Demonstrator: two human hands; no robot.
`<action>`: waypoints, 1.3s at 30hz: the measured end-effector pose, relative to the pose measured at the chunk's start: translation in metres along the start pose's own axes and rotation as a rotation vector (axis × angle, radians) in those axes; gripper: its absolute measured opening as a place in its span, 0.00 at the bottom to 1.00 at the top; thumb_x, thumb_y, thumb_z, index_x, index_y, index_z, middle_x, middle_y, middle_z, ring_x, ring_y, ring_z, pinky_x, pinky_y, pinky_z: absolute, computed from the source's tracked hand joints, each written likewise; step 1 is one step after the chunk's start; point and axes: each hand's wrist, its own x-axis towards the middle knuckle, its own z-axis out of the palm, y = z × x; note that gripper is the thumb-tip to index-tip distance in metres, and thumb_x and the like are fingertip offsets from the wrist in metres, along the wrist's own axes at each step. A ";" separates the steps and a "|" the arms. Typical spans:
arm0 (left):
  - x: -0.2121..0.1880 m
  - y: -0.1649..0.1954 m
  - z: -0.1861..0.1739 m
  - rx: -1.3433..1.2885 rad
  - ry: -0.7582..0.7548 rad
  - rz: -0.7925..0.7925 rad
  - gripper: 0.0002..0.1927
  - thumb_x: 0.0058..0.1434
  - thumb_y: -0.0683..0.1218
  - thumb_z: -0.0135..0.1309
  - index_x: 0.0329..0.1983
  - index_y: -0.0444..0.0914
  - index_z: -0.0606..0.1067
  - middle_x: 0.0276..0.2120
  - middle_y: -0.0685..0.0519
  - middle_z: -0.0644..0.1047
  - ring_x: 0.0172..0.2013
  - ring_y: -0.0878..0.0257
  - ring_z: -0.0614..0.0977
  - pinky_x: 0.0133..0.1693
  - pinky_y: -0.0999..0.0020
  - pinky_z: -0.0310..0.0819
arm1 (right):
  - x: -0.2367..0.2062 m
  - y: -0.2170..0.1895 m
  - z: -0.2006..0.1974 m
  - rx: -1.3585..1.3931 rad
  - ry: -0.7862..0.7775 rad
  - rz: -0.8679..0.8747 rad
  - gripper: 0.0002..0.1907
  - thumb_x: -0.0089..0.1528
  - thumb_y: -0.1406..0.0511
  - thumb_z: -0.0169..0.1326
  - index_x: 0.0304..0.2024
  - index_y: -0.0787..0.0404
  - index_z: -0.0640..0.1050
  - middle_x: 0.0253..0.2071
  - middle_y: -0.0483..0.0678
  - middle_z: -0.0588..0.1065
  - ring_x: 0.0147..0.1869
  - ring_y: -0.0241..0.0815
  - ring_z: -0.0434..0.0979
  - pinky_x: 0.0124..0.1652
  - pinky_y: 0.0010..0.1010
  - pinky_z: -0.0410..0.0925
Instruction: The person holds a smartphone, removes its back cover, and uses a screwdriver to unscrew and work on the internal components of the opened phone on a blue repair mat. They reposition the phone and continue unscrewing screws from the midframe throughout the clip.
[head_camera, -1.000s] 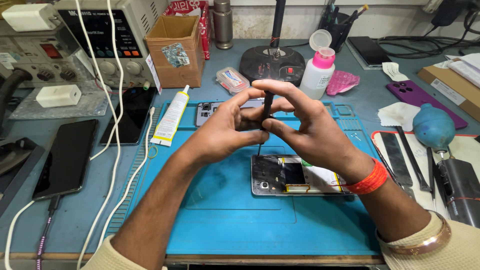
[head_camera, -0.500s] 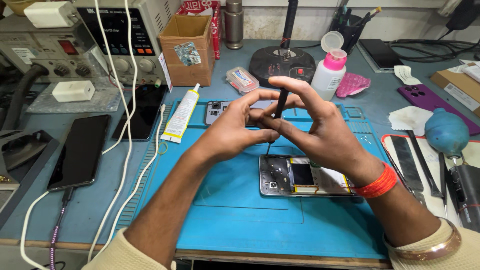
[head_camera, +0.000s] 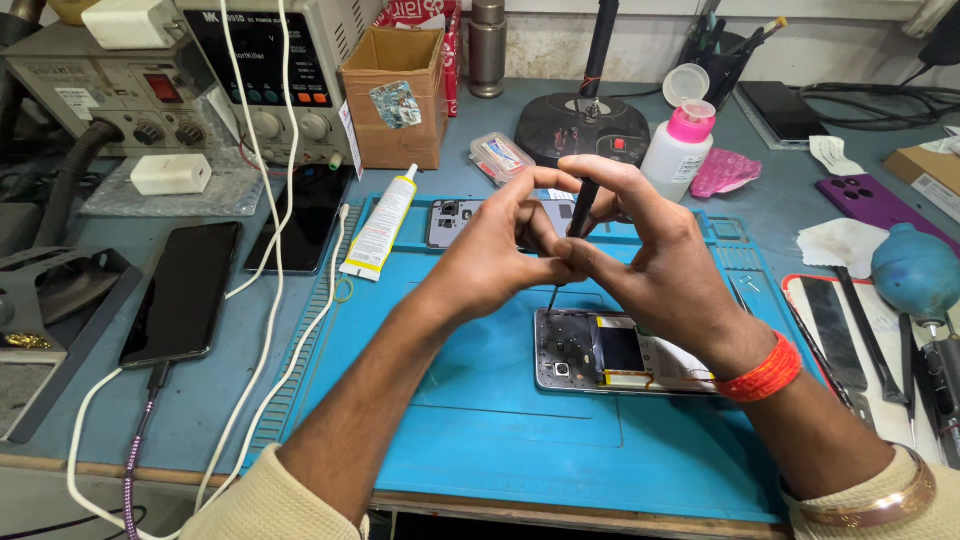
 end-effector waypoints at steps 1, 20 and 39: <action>0.000 -0.001 0.000 -0.021 -0.024 0.042 0.40 0.52 0.37 0.71 0.66 0.38 0.65 0.33 0.52 0.77 0.38 0.65 0.79 0.46 0.67 0.77 | 0.000 0.000 -0.001 0.028 -0.018 -0.031 0.35 0.62 0.70 0.63 0.70 0.57 0.66 0.41 0.47 0.77 0.51 0.38 0.81 0.59 0.35 0.73; -0.001 -0.004 -0.008 -0.244 -0.105 -0.072 0.35 0.55 0.38 0.64 0.67 0.39 0.67 0.35 0.54 0.82 0.41 0.66 0.84 0.47 0.66 0.81 | -0.002 0.000 -0.002 0.068 -0.006 0.005 0.33 0.62 0.70 0.63 0.68 0.57 0.67 0.40 0.44 0.78 0.49 0.36 0.81 0.52 0.31 0.75; -0.053 0.036 -0.093 0.552 0.657 0.278 0.14 0.66 0.35 0.58 0.54 0.39 0.78 0.37 0.53 0.79 0.41 0.65 0.81 0.47 0.71 0.77 | -0.002 0.004 -0.002 0.187 -0.097 0.032 0.33 0.63 0.73 0.55 0.70 0.56 0.63 0.44 0.48 0.82 0.52 0.37 0.83 0.52 0.31 0.75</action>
